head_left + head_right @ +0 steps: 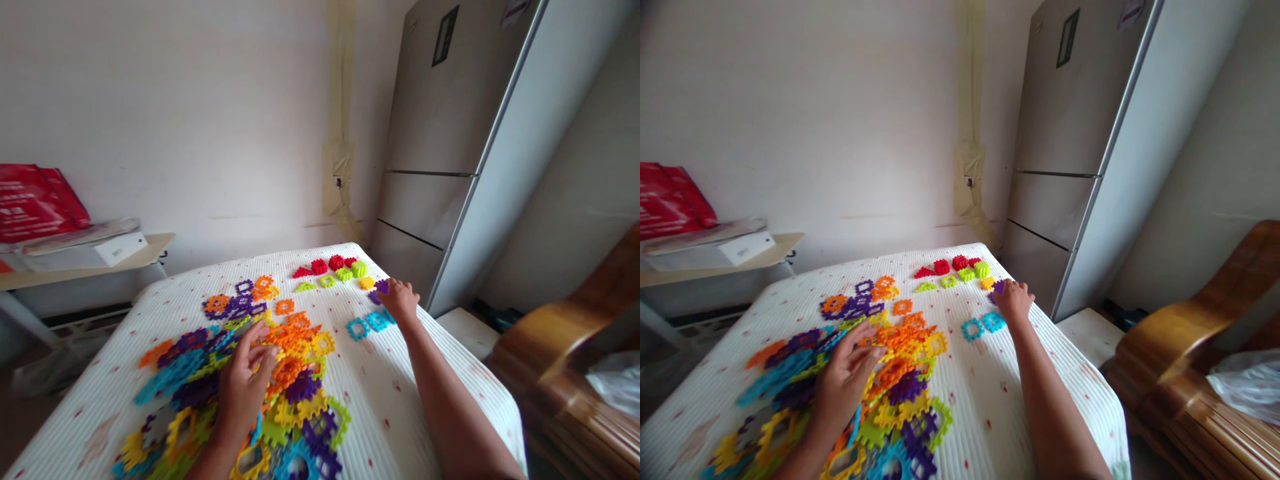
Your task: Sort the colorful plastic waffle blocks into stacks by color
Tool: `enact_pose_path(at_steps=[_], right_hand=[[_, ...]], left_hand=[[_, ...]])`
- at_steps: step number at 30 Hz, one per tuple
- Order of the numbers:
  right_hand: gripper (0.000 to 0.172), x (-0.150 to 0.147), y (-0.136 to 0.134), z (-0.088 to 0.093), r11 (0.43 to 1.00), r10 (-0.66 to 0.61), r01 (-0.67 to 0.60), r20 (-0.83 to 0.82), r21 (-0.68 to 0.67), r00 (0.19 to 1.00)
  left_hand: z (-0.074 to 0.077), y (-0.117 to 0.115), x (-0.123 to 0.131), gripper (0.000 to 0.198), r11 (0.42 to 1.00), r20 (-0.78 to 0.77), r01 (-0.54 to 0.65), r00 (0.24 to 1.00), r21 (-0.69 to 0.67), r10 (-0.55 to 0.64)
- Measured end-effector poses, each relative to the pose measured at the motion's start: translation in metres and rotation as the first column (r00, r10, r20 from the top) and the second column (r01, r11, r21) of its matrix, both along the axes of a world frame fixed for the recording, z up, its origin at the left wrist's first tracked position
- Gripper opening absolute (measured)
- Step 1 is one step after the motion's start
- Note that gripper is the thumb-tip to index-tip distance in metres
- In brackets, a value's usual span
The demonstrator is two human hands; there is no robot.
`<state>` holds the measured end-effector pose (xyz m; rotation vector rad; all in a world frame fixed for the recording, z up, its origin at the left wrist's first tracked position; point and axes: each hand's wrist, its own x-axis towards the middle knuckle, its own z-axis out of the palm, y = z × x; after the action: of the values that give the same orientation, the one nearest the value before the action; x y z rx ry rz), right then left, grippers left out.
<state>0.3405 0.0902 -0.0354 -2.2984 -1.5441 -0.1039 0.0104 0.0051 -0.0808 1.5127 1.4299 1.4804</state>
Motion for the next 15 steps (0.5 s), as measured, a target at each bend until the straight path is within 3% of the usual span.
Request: enact_pose_path(at_steps=[4,15], right_hand=[[0.033,0.005,0.008,-0.005,0.991,-0.018,0.021,0.027,-0.135,0.999],[0.032,-0.007,0.026,-0.017,0.968,-0.041,0.052,0.051,-0.244,0.998]], left_hand=[[0.0,-0.001,-0.001,0.055,1.0,-0.017,-0.002,1.0,-0.017,0.001],[0.0,-0.001,0.001,0.053,1.0,-0.019,-0.016,1.0,0.0,0.016]])
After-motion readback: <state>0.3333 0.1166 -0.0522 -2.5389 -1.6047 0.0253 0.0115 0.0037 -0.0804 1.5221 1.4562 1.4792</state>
